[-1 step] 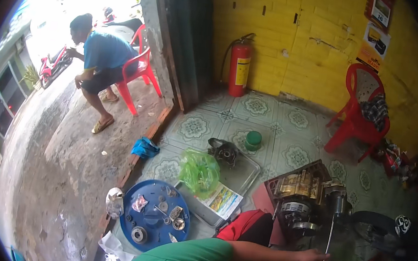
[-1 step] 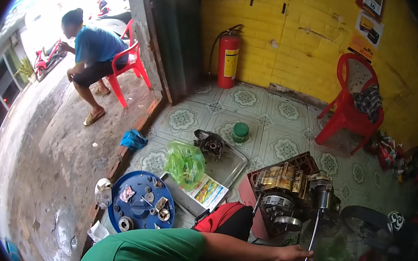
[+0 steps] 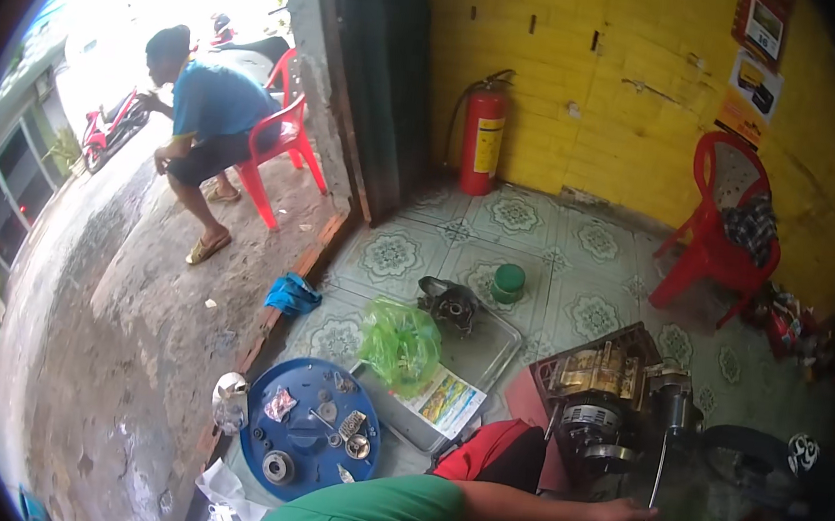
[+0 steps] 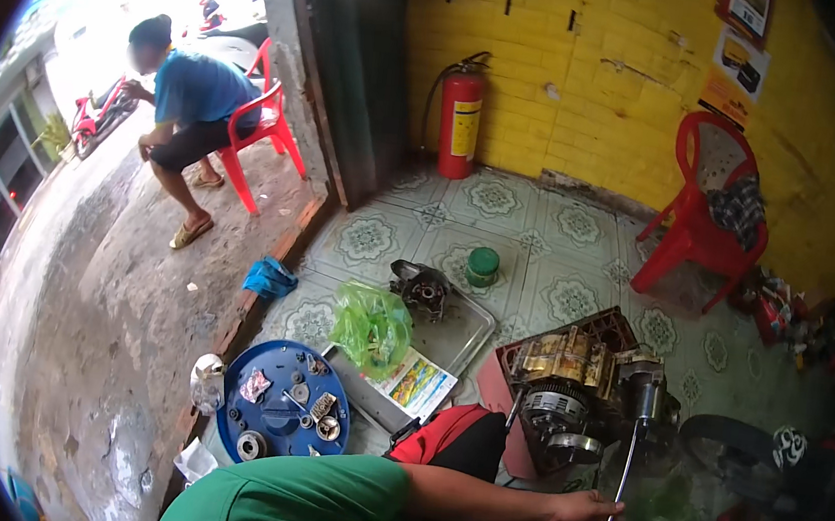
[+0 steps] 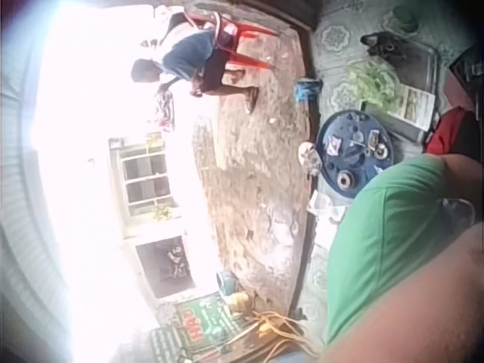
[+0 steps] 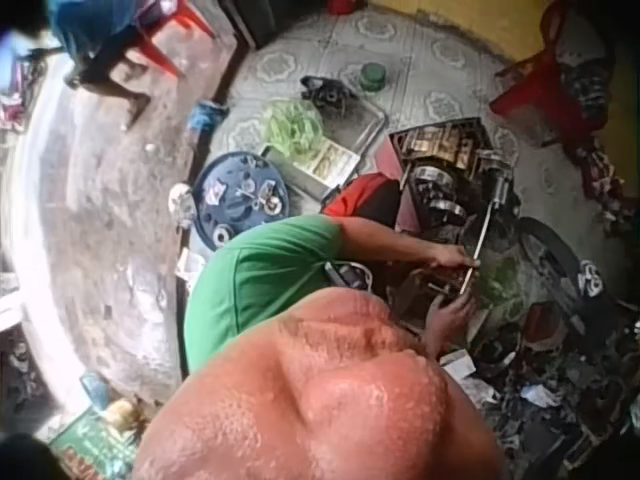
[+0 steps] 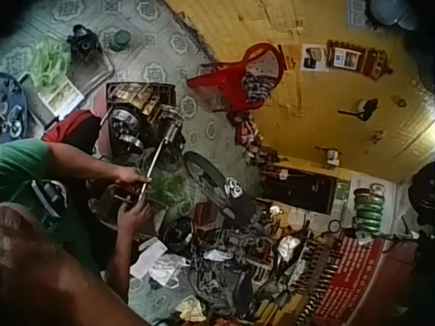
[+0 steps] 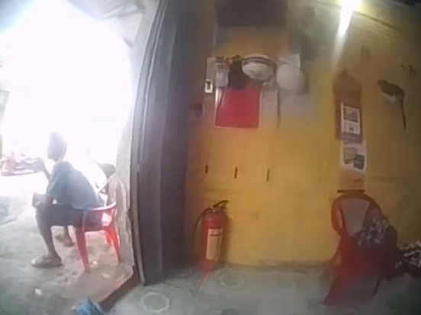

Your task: Repairing a motorcycle engine by assembling or disassembling parts using a T-wrench.

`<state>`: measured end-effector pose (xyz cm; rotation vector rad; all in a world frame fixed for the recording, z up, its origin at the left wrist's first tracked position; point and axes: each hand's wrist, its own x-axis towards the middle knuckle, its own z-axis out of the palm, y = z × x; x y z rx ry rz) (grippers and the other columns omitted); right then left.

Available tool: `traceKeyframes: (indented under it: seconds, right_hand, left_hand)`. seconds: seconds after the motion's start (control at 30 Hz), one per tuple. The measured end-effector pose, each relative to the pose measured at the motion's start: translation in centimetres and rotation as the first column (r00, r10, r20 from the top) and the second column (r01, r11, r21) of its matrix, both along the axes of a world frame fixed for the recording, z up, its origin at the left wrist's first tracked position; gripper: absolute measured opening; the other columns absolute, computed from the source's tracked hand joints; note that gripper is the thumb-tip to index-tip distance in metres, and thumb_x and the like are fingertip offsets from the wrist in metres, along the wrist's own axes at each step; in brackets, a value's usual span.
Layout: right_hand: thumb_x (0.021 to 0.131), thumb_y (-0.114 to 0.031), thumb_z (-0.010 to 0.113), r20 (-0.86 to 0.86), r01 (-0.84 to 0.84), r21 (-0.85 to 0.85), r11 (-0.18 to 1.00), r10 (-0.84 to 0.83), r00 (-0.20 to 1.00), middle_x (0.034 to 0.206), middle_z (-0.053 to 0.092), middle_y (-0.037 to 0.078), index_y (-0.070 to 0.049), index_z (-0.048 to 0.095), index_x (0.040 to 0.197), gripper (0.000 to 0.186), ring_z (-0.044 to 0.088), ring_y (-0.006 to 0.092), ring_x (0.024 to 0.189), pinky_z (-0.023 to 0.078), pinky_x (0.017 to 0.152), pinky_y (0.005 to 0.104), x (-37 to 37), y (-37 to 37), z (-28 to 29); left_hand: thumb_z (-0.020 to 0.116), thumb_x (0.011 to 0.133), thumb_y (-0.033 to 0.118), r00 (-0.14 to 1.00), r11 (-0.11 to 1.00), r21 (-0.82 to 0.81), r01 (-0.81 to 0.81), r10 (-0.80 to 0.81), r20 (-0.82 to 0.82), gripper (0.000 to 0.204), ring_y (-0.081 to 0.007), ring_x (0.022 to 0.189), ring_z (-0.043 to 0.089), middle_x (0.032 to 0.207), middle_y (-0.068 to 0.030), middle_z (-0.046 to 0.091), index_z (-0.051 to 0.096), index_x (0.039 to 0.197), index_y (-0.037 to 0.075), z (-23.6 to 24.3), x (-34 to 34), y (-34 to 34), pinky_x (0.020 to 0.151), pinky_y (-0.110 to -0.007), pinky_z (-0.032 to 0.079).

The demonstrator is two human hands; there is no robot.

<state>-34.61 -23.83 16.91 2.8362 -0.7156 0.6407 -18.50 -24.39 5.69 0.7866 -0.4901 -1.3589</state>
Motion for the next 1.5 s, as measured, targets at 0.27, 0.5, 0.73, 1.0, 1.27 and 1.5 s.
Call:
traceKeyframes:
  seconds: [0.27,0.5,0.73,1.0,1.27,1.5]
  right_hand:
    - [0.094,-0.043,0.055,-0.048,0.337,0.648,0.683,-0.405,0.913,0.124,0.059,0.025,0.004,0.053,0.128,0.058,0.059,0.0417,0.106,0.046,0.09,0.0483,0.6,-5.6,-10.4]
    - [0.094,-0.058,0.047,-0.086,0.135,0.977,0.167,-0.273,0.958,0.135,0.055,0.023,-0.003,0.049,0.139,0.071,0.05,0.0381,0.123,0.039,0.104,0.0453,-0.2,-5.5,-7.2]
    - [0.101,-0.026,0.054,0.324,-0.323,0.945,0.061,-0.328,0.887,0.067,0.036,-0.01,-0.011,0.063,0.094,0.019,0.032,0.0028,0.058,0.025,0.049,0.0225,0.0,-4.9,-9.3]
    - [0.102,-0.022,0.051,0.282,-0.226,0.956,0.187,-0.376,0.883,0.065,0.036,-0.009,-0.001,0.063,0.119,0.03,0.029,0.0014,0.057,0.022,0.05,0.0219,1.6,-2.7,-8.0]
    - [0.101,-0.025,0.051,0.312,-0.194,0.902,0.387,-0.271,0.91,0.064,0.041,-0.006,-0.002,0.063,0.115,0.03,0.037,0.0042,0.057,0.03,0.051,0.0227,1.9,-3.5,-7.4]
    - [0.101,-0.028,0.051,0.195,-0.062,0.909,0.413,-0.289,0.937,0.072,0.055,0.002,0.001,0.063,0.112,0.033,0.048,0.0093,0.063,0.039,0.058,0.0255,1.4,-3.0,-5.9]
  left_hand:
    - [0.063,0.093,0.042,0.782,0.839,-0.164,-0.519,0.544,0.303,0.053,-0.0164,0.089,0.062,0.1,-0.0121,0.066,0.059,0.12,-0.003,4.5,1.5,4.5,0.074,-0.034,0.051]
    - [0.075,0.068,0.025,-0.333,0.677,-0.433,-0.595,0.283,0.899,0.054,-0.0395,0.126,0.042,0.128,-0.0227,0.048,0.06,0.117,0.006,9.6,15.3,3.3,0.103,-0.059,0.033]
    - [0.084,0.059,0.034,-0.365,0.828,-0.195,-0.525,-0.012,0.931,0.089,-0.037,0.119,0.053,0.124,-0.02,0.056,0.047,0.137,0.01,6.8,21.0,-0.3,0.103,-0.068,0.03]
    - [0.082,0.067,0.039,-0.358,0.712,-0.179,-0.679,-0.109,0.927,0.082,-0.0388,0.105,0.063,0.121,-0.0203,0.058,0.046,0.137,0.013,6.8,19.7,-1.4,0.098,-0.06,0.038]
    - [0.075,0.077,0.026,-0.135,0.75,-0.044,-0.66,-0.06,0.989,0.058,-0.0357,0.108,0.063,0.119,-0.0195,0.061,0.053,0.128,0.006,7.0,21.2,-2.0,0.09,-0.048,0.049]
    - [0.072,0.08,0.025,-0.121,0.719,-0.038,-0.694,-0.064,0.991,0.05,-0.0338,0.111,0.063,0.119,-0.0167,0.065,0.058,0.124,0.007,6.5,21.9,-3.3,0.092,-0.049,0.048]
